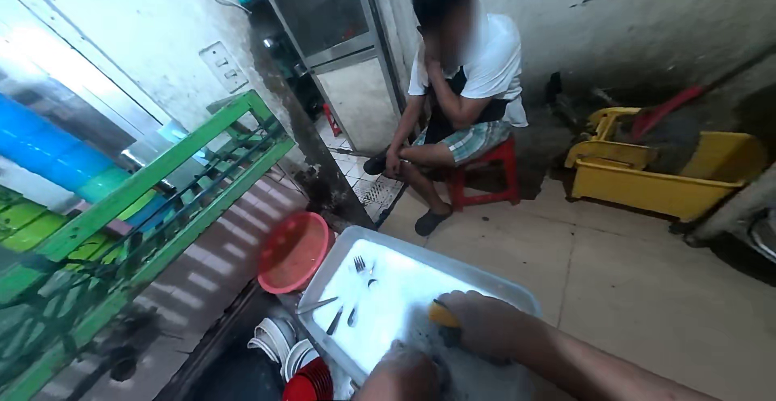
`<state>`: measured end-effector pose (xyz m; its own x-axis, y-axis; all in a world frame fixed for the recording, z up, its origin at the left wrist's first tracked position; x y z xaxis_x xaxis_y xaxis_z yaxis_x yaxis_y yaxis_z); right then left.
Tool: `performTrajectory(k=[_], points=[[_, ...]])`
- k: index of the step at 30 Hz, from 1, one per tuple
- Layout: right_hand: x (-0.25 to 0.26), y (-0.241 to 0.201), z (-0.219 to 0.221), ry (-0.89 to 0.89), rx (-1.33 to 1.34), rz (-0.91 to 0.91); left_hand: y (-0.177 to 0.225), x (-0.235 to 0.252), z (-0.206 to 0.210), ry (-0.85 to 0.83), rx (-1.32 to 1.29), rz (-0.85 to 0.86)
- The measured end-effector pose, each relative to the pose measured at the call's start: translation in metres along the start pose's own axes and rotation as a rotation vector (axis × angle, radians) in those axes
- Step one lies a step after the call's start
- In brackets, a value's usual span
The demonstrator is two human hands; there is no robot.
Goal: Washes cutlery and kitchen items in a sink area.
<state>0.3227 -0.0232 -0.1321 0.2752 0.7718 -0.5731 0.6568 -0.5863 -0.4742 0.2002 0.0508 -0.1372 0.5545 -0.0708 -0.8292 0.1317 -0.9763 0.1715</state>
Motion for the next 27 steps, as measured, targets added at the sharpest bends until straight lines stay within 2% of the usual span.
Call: performTrajectory(k=[4,7,10,13,15,17,18,20,22,25,27], points=[[0.002,-0.001,-0.002,0.078,-0.005,-0.074,-0.013,0.004,-0.006,0.025,-0.009,0.061],[0.002,-0.003,-0.004,0.076,-0.007,-0.057,-0.024,-0.021,-0.023,0.104,-0.050,0.090],[0.000,-0.005,-0.006,0.066,0.005,-0.038,-0.029,-0.071,-0.060,0.272,-0.324,0.155],[0.000,-0.005,-0.005,0.073,-0.004,-0.024,-0.054,-0.119,-0.096,0.477,-0.572,0.055],[0.002,-0.004,-0.004,0.085,-0.010,-0.040,-0.074,-0.128,-0.107,0.604,-0.568,0.038],[0.005,-0.001,0.000,0.116,0.001,-0.078,-0.087,-0.113,-0.103,0.704,-0.427,0.118],[0.006,-0.001,0.001,0.116,0.005,-0.089,-0.093,-0.099,-0.095,0.701,-0.335,0.126],[0.006,0.000,0.002,0.107,0.002,-0.088,-0.111,-0.073,-0.071,0.585,-0.141,0.036],[0.005,0.000,0.000,0.113,-0.015,-0.074,-0.128,-0.061,-0.058,0.510,-0.104,-0.090],[0.006,-0.003,-0.001,0.103,-0.035,-0.054,-0.145,-0.052,-0.064,0.580,-0.305,-0.306],[0.006,-0.004,0.000,0.084,-0.030,-0.044,-0.147,-0.039,-0.066,0.534,-0.422,-0.453]])
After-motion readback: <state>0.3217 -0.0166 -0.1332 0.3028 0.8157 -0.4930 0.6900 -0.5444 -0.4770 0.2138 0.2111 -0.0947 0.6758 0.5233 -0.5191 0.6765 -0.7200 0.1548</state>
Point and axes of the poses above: each hand's wrist, its own x-axis towards the middle knuckle, its own z-axis out of the palm, y = z × x, the point moved 6 cm from there along x, towards the middle knuckle, and after that the axes turned 5 degrees about -y, right-handed, at the moved point
